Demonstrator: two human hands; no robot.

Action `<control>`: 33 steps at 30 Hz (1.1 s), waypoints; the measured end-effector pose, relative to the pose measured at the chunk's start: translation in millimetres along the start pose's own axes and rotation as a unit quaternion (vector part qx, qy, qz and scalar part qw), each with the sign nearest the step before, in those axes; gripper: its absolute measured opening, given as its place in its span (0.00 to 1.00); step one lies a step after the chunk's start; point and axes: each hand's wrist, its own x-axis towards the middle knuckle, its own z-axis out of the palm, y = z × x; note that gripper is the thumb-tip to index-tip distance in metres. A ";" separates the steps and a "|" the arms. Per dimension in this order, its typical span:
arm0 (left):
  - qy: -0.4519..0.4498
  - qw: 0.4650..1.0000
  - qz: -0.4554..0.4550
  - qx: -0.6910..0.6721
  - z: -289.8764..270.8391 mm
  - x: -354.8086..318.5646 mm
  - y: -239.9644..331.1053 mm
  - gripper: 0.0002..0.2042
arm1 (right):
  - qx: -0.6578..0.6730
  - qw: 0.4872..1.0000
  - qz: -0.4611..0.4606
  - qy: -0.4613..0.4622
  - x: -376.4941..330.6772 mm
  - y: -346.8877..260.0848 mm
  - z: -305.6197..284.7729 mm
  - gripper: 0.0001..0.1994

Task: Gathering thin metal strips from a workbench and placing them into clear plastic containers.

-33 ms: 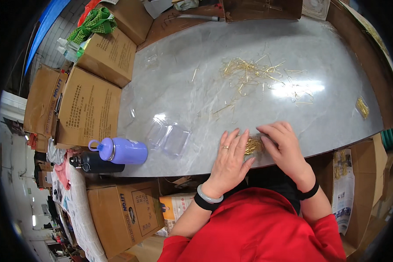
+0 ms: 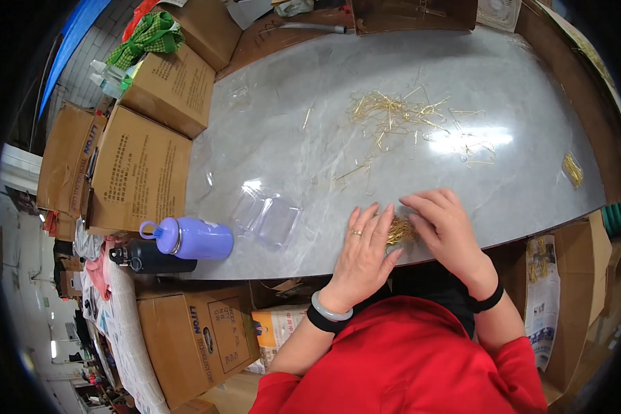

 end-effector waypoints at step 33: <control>0.035 0.998 0.009 0.048 10.9 -0.7 5.0 0.36 | 0.297 0.900 0.281 0.153 -19.7 -0.1 23.9 0.10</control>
